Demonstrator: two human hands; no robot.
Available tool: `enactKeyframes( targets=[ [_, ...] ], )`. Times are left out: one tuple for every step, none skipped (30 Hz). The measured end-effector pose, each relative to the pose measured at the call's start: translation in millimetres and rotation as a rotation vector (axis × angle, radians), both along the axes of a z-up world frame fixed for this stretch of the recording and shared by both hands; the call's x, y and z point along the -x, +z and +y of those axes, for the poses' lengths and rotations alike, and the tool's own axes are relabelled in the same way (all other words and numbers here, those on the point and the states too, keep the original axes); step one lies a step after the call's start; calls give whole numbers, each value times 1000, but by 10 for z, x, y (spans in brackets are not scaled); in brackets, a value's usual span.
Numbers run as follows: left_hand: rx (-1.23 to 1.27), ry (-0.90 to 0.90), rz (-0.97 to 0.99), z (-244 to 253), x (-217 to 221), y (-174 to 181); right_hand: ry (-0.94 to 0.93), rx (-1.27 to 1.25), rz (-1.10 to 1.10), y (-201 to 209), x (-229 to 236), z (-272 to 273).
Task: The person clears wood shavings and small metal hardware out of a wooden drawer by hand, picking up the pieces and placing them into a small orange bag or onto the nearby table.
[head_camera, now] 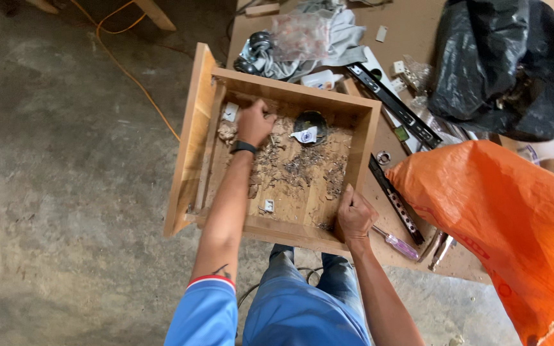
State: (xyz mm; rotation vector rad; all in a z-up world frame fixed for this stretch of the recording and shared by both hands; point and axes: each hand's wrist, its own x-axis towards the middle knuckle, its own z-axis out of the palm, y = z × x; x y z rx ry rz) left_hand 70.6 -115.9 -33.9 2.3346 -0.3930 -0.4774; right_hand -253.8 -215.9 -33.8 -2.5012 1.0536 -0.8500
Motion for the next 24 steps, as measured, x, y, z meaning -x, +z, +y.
enactKeyframes(
  targets=[
    [-59,-43,-33,-2,-8,-24,12,-6,-11,-27,9,-12],
    [-120,-88,-65,-7,-15,-49,21,-14,-22,-56,22,-21],
    [-123,-81,-67,9,-5,-52,28,-16,-25,-98,20,-23],
    [-85,-72,-77,9,21,-61,28,-7,-27,-134,36,-32],
    [-47,-64,-88,6,48,-69,29,3,-28,-171,53,-44],
    [-48,-61,-89,15,51,-72,32,2,-30,-134,39,-40],
    [-7,-34,-96,22,56,-76,34,12,-32,-96,28,-40],
    [33,-11,-102,37,72,-84,34,19,-34,-62,30,-22],
    [30,-10,-102,93,85,-31,34,16,-34,-73,36,-10],
    [35,35,-106,138,89,25,27,23,-38,-82,32,-12],
    [40,80,-109,179,94,84,20,29,-41,-87,29,-17],
    [39,79,-111,251,143,126,18,29,-43,-131,39,-19],
    [-102,157,-132,320,194,168,19,15,-58,-172,51,-22],
    [-243,235,-151,391,246,212,19,2,-72,-212,62,-26],
    [-243,235,-153,444,260,177,18,2,-74,-146,54,-28],
    [-294,205,-139,507,273,140,27,-11,-68,-84,38,-31],
    [-345,176,-124,575,284,101,37,-23,-62,-24,21,-29],
    [-344,180,-125,594,333,179,41,-23,-64,-49,23,-31],
    [-376,65,-66,614,380,253,31,-15,-64,-77,22,-33],
    [-409,-52,-3,648,447,321,18,-11,-60,-103,47,-13],
    [-411,-51,0,591,465,272,20,-13,-57,-100,63,-3],
    [-409,-107,-5,534,462,227,9,-11,-67,-102,51,-7],
    [-406,-162,-10,476,459,183,-2,-8,-77,-104,39,-12],
    [-407,-161,-10,490,452,172,-1,-9,-78,-81,30,-11]
  ],
)
